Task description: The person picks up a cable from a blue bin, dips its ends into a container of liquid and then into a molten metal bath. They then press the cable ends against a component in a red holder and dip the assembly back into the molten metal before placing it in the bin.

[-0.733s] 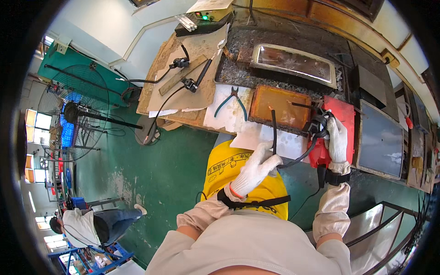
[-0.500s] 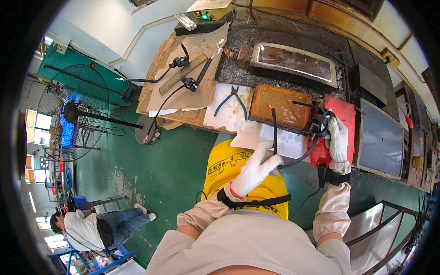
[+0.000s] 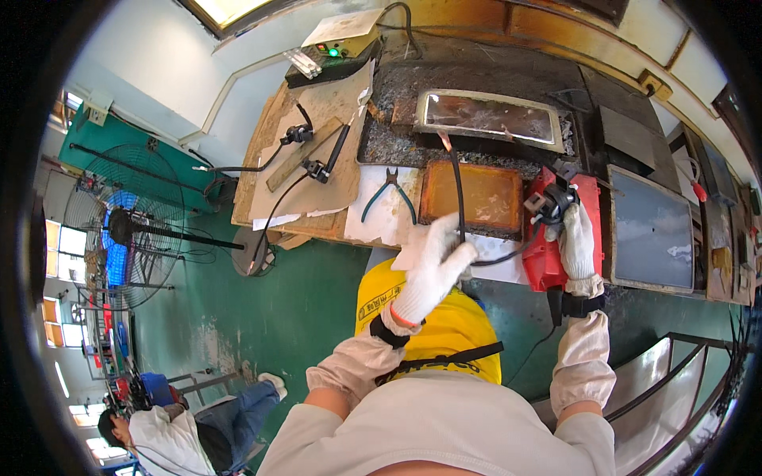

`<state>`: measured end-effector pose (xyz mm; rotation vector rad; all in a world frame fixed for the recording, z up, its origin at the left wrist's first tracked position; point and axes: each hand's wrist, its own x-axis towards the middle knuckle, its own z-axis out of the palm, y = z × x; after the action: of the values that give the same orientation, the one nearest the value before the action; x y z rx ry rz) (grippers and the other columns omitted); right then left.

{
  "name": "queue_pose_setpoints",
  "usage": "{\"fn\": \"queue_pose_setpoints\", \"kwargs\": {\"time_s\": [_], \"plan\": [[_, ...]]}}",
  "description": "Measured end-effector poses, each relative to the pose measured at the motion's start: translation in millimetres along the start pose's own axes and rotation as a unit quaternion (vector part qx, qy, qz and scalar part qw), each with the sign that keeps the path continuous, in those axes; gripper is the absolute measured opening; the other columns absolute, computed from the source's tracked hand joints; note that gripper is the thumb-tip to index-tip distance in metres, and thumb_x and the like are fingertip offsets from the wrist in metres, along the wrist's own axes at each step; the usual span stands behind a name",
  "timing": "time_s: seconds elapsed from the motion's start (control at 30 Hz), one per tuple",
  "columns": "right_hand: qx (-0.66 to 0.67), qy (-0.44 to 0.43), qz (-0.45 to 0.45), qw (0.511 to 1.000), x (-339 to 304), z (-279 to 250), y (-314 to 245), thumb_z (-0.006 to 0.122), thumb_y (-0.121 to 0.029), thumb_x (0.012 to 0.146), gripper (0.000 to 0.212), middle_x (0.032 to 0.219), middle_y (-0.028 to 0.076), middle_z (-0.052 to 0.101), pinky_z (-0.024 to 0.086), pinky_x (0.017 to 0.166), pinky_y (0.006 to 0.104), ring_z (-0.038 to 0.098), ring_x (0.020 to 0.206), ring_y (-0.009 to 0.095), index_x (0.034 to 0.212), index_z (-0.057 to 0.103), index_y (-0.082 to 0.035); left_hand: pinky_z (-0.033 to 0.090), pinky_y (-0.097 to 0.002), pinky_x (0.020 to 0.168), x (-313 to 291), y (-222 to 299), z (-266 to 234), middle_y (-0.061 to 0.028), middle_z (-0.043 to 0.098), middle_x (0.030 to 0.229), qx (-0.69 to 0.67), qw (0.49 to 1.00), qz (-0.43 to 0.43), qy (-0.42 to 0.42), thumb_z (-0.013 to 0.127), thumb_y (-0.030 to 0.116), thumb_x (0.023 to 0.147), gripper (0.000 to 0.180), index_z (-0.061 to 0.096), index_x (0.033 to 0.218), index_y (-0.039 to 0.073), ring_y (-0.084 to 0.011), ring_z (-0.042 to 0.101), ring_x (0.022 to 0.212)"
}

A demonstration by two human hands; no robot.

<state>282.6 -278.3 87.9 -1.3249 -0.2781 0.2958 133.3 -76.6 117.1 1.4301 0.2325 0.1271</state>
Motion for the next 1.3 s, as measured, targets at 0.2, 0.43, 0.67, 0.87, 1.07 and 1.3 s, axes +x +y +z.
{"fn": "queue_pose_setpoints", "kwargs": {"time_s": [0.2, 0.43, 0.67, 0.87, 1.07, 1.3], "plan": [[0.068, 0.003, -0.031, 0.997, 12.1, -0.7, 0.4, 0.04, -0.026, 0.097, 0.031, 0.086, 0.006, 0.059, 0.045, 0.062, 0.0242, 0.052, 0.065, 0.011, 0.114, 0.048, -0.001, 0.045, -0.025, 0.076, 42.2, 23.8, -2.4, -0.0101, 0.054, 0.108, -0.017, 1.0, 0.024, -0.01, 0.053, 0.017, 0.088, 0.049, 0.035, 0.13, 0.001, -0.0134, 0.053, 0.092], [0.065, 0.051, -0.006, 0.997, 29.8, -12.5, 7.4, 0.042, -0.027, 0.096, 0.032, 0.086, 0.005, 0.059, 0.048, 0.063, 0.0258, 0.054, 0.066, 0.012, 0.114, 0.048, -0.001, 0.045, -0.0253, 0.077, 60.0, 38.1, 2.1, -0.009, 0.055, 0.104, -0.094, 0.995, -0.013, 0.001, 0.054, 0.02, 0.087, 0.049, 0.038, 0.129, 0.002, -0.0125, 0.054, 0.09], [0.047, 0.057, 0.013, 0.997, 32.1, -3.7, -0.8, 0.044, -0.029, 0.095, 0.032, 0.087, 0.005, 0.059, 0.05, 0.064, 0.0272, 0.056, 0.065, 0.013, 0.112, 0.049, -0.001, 0.042, -0.0197, 0.059, 77.5, 12.7, -3.2, -0.0024, 0.055, 0.085, -0.319, 0.945, -0.055, -0.043, 0.055, 0.015, 0.086, 0.05, 0.038, 0.132, 0.007, -0.0062, 0.049, 0.066], [0.019, 0.049, 0.031, 0.998, 34.0, -2.1, -3.5, 0.045, -0.029, 0.095, 0.033, 0.087, 0.005, 0.058, 0.052, 0.063, 0.0278, 0.057, 0.065, 0.013, 0.112, 0.05, -0.002, 0.041, -0.0177, 0.055, 79.6, 8.4, -3.7, -0.0005, 0.053, 0.083, -0.344, 0.937, -0.063, -0.019, 0.058, 0.014, 0.084, 0.052, 0.038, 0.132, 0.009, -0.0042, 0.047, 0.062], [-0.017, 0.075, 0.052, 0.996, 36.0, -0.9, -7.6, 0.044, -0.032, 0.095, 0.033, 0.084, 0.004, 0.058, 0.052, 0.063, 0.0267, 0.057, 0.064, 0.012, 0.108, 0.052, -0.003, 0.039, -0.0171, 0.056, 80.2, 12.9, -1.2, 0.0002, 0.052, 0.082, -0.322, 0.944, -0.076, -0.005, 0.054, 0.014, 0.085, 0.048, 0.04, 0.131, 0.008, -0.0045, 0.043, 0.061], [-0.021, 0.072, 0.057, 0.996, 41.0, 0.9, -7.6, 0.044, -0.032, 0.095, 0.031, 0.083, 0.003, 0.057, 0.051, 0.062, 0.0257, 0.057, 0.064, 0.011, 0.106, 0.052, -0.005, 0.042, -0.0189, 0.058, 91.1, -2.8, -7.9, -0.0022, 0.054, 0.088, -0.345, 0.936, -0.061, -0.025, 0.056, 0.011, 0.083, 0.045, 0.045, 0.126, 0.009, -0.0059, 0.048, 0.067]]}}
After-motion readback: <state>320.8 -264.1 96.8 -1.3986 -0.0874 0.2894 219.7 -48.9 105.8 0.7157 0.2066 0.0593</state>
